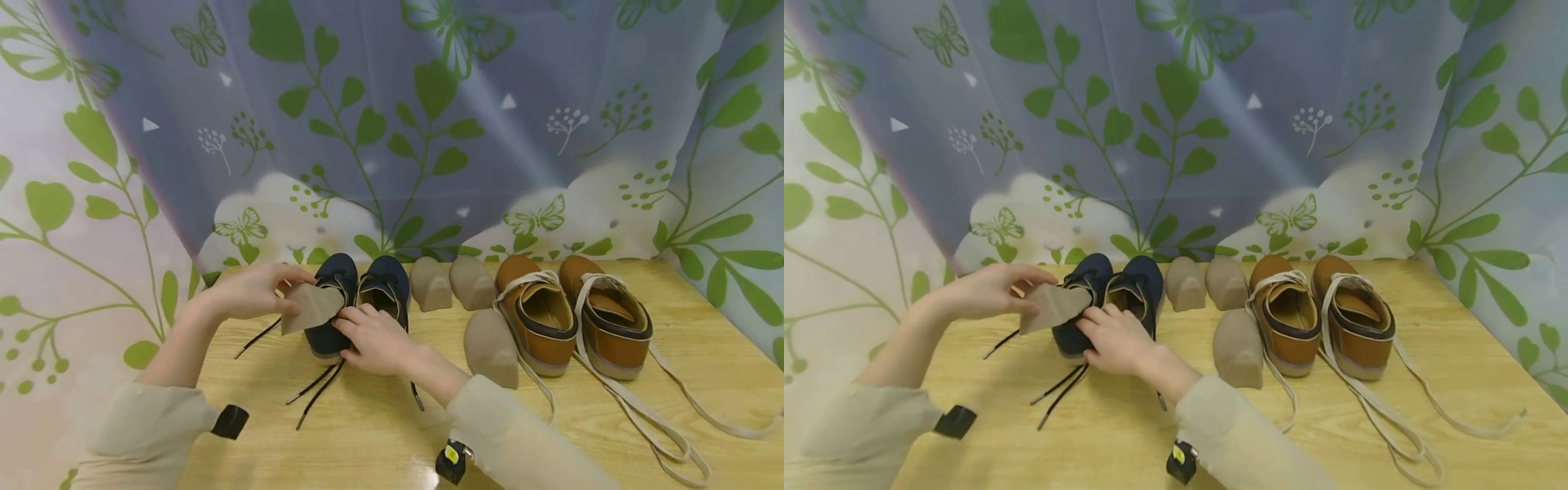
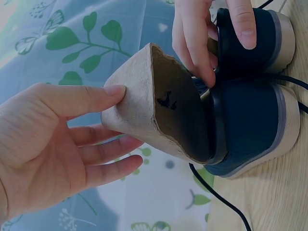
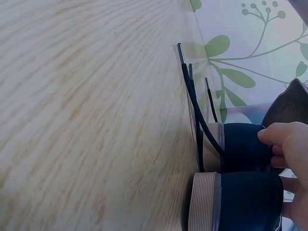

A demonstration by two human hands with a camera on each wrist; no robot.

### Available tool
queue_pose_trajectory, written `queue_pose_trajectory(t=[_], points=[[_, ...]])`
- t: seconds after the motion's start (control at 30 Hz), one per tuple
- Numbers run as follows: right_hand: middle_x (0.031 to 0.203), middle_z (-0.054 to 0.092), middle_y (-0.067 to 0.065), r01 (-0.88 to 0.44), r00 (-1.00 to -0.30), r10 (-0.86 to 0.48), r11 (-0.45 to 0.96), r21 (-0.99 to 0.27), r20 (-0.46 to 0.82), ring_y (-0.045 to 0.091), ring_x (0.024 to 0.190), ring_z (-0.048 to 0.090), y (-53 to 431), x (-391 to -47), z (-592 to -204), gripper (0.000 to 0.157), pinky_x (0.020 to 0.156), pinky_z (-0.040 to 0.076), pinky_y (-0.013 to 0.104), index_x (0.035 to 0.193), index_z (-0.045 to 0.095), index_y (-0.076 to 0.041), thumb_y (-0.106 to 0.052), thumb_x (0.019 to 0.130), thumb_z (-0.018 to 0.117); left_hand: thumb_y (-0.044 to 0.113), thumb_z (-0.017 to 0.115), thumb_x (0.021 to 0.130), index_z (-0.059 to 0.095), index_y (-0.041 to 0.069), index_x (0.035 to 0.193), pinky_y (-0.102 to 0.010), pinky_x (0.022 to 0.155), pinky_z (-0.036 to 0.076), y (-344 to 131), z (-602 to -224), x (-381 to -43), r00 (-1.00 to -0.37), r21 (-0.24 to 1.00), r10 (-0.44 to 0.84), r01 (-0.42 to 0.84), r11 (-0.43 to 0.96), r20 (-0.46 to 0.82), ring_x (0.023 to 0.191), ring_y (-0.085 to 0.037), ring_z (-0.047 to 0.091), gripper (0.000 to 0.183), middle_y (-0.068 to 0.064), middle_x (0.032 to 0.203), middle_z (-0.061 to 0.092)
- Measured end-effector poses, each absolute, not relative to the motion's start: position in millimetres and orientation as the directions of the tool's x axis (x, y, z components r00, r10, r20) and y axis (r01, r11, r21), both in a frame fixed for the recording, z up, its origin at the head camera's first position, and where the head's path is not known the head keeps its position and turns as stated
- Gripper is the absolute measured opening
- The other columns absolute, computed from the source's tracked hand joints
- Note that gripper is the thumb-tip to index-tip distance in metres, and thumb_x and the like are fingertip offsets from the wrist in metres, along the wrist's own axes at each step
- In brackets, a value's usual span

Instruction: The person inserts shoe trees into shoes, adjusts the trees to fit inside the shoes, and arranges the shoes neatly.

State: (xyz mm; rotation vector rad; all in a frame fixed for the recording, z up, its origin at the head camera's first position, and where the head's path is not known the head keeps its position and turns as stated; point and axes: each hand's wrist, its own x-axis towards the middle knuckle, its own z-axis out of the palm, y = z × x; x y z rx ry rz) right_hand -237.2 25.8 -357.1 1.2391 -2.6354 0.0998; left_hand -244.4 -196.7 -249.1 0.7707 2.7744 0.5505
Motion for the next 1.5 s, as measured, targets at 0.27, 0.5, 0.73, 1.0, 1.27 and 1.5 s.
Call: queue_pose_trajectory(t=[0.27, 0.5, 0.73, 1.0, 1.27, 1.5], points=[[0.13, 0.048, 0.005, -0.767, -0.612, -0.749, 0.641, 0.041, 0.254, 0.023, 0.113, 0.046, 25.8, -237.1, -361.8, 0.044, 0.089, 0.044, 0.034, 0.128, 0.055, -0.011, -0.033, 0.09, 0.06, 0.018, 0.062, 0.089, 0.046, 0.01, 0.136, -0.045, 0.084, 0.045, -190.5, -252.4, -245.3, -0.84, 0.442, 0.523, 0.417, 0.794, -0.146, 0.108, -0.028, 0.053, 0.051, -0.012, 0.129, 0.051], [0.132, 0.046, 0.007, -0.768, -0.616, -0.749, 0.64, 0.024, 0.243, 0.024, 0.115, 0.045, 26.6, -236.2, -361.7, 0.047, 0.09, 0.043, 0.034, 0.131, 0.052, -0.01, -0.032, 0.09, 0.06, 0.014, 0.058, 0.09, 0.043, 0.011, 0.139, -0.047, 0.087, 0.043, -189.3, -252.4, -247.4, -0.845, 0.465, 0.513, 0.397, 0.791, -0.152, 0.113, -0.031, 0.049, 0.051, -0.015, 0.132, 0.048], [0.134, 0.044, 0.008, -0.775, -0.611, -0.754, 0.632, 0.013, 0.24, 0.024, 0.118, 0.044, 26.0, -235.1, -362.6, 0.048, 0.094, 0.041, 0.033, 0.132, 0.051, -0.009, -0.031, 0.09, 0.06, 0.011, 0.057, 0.092, 0.049, 0.015, 0.134, -0.046, 0.084, 0.044, -189.9, -256.1, -245.9, -0.851, 0.442, 0.514, 0.422, 0.792, -0.11, 0.107, -0.028, 0.053, 0.043, -0.014, 0.128, 0.051], [0.135, 0.042, 0.008, -0.767, -0.626, -0.744, 0.641, -0.013, 0.233, 0.024, 0.119, 0.042, 25.8, -235.2, -363.2, 0.049, 0.095, 0.04, 0.033, 0.132, 0.05, -0.008, -0.031, 0.09, 0.06, 0.008, 0.057, 0.092, 0.049, 0.014, 0.133, -0.04, 0.076, 0.044, -187.9, -262.6, -243.1, -0.843, 0.4, 0.536, 0.474, 0.785, -0.053, 0.08, -0.017, 0.054, 0.043, -0.005, 0.103, 0.058], [0.127, 0.049, 0.01, -0.786, -0.598, -0.764, 0.618, 0.011, 0.242, 0.025, 0.116, 0.043, 27.2, -236.2, -366.7, 0.053, 0.094, 0.04, 0.033, 0.133, 0.047, -0.005, -0.031, 0.089, 0.062, 0.006, 0.057, 0.09, 0.052, 0.009, 0.13, -0.044, 0.08, 0.044, -186.1, -264.6, -242.0, -0.826, 0.359, 0.564, 0.527, 0.77, 0.003, 0.095, -0.024, 0.053, 0.04, -0.01, 0.113, 0.057], [0.126, 0.045, 0.012, -0.779, -0.599, -0.75, 0.627, 0.014, 0.28, 0.025, 0.115, 0.043, 29.1, -237.0, -370.7, 0.052, 0.084, 0.045, 0.036, 0.134, 0.048, -0.008, -0.033, 0.09, 0.061, 0.006, 0.057, 0.089, 0.052, 0.007, 0.129, -0.039, 0.073, 0.044, -186.3, -267.5, -239.8, -0.821, 0.354, 0.571, 0.541, 0.763, 0.024, 0.087, -0.021, 0.053, 0.04, -0.008, 0.111, 0.056]])
